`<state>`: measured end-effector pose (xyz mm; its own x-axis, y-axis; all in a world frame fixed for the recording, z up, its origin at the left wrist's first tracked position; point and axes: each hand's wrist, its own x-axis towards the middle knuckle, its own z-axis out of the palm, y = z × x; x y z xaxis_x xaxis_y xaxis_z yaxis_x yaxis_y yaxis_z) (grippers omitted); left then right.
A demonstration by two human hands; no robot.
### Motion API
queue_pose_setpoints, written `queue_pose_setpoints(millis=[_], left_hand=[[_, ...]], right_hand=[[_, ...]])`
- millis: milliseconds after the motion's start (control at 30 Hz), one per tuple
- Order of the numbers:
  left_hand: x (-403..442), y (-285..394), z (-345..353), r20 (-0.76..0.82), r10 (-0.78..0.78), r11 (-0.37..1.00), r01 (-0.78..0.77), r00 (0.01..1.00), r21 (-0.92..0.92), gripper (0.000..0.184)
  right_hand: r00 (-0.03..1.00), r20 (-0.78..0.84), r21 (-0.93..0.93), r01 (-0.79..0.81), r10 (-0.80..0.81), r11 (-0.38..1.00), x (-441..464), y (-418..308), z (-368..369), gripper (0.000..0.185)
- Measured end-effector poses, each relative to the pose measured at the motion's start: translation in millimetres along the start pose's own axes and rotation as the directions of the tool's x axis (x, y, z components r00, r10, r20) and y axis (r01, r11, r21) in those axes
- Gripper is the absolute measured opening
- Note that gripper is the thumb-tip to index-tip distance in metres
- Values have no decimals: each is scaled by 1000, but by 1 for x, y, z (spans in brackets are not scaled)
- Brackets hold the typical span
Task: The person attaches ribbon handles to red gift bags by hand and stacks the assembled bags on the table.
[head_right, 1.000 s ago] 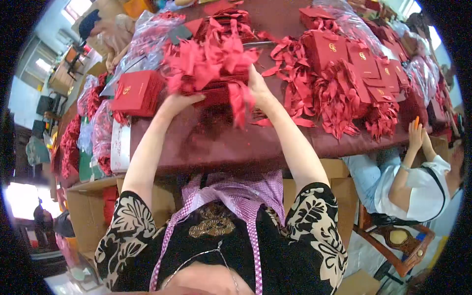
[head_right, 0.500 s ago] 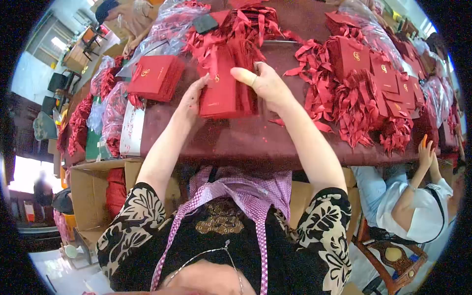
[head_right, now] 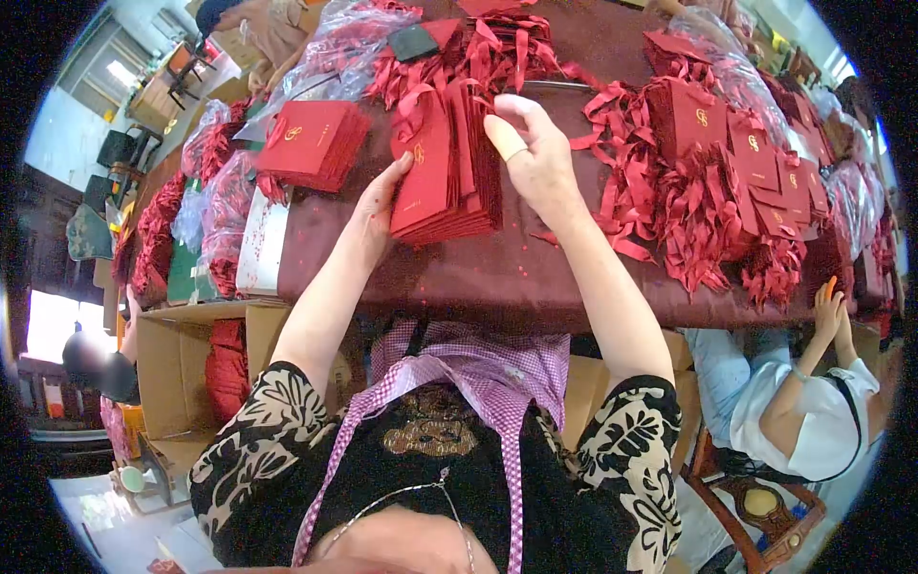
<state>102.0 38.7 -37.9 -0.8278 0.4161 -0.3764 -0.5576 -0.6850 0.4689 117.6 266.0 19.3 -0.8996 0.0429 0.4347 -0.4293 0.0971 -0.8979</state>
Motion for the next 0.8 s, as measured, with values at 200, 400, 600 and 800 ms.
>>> queue_pose_setpoints(millis=[200,400,600,800], left_hand=[[1,-5,-4,-32,-1,990,5,999,138,38],[6,-4,-11,-88,4,982,13,996,186,35],[7,-5,-3,-61,-29,987,39,998,158,37],[9,-7,-6,4,-48,982,46,999,181,42]], right_hand=[[970,208,-93,150,-128,984,16,10,2,60],[983,165,-251,126,-86,960,0,20,10,76],[996,87,104,-36,27,994,-2,47,12,66],[996,30,341,-93,88,936,-12,44,17,52]])
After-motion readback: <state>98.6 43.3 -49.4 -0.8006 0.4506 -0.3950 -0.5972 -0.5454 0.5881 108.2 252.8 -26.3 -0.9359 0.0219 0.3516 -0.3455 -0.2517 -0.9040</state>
